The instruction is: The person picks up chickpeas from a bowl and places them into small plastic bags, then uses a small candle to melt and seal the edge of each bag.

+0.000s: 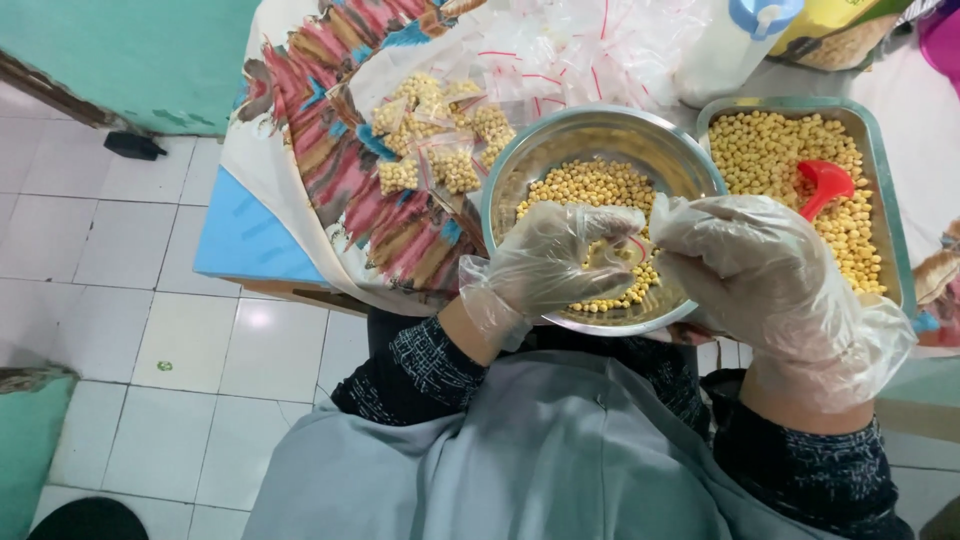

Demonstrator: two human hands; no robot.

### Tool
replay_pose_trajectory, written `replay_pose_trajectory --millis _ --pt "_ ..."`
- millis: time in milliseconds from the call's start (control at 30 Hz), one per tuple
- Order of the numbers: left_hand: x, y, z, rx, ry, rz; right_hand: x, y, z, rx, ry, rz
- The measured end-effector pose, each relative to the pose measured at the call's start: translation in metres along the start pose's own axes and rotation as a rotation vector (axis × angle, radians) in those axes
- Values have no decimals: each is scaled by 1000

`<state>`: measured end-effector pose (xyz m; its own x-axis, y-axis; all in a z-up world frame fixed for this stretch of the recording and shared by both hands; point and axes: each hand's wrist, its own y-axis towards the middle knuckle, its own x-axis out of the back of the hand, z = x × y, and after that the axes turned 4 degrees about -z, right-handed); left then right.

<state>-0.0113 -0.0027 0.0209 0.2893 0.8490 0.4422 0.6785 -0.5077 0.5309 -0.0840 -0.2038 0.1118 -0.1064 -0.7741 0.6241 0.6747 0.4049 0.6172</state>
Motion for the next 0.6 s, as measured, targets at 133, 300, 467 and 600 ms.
replay_pose_trajectory --millis 133,300,467,600 --pt "4 2 -15 -1 -107 -11 -3 -7 0 -24 -149 41" --pt "9 3 -21 25 -156 40 -6 -9 1 -4 -143 54" --pt "1 -9 15 142 -215 20 -6 -16 -9 -17 -162 46" --pt "9 -10 16 180 -318 -66 -18 -25 -33 -42 -205 82"
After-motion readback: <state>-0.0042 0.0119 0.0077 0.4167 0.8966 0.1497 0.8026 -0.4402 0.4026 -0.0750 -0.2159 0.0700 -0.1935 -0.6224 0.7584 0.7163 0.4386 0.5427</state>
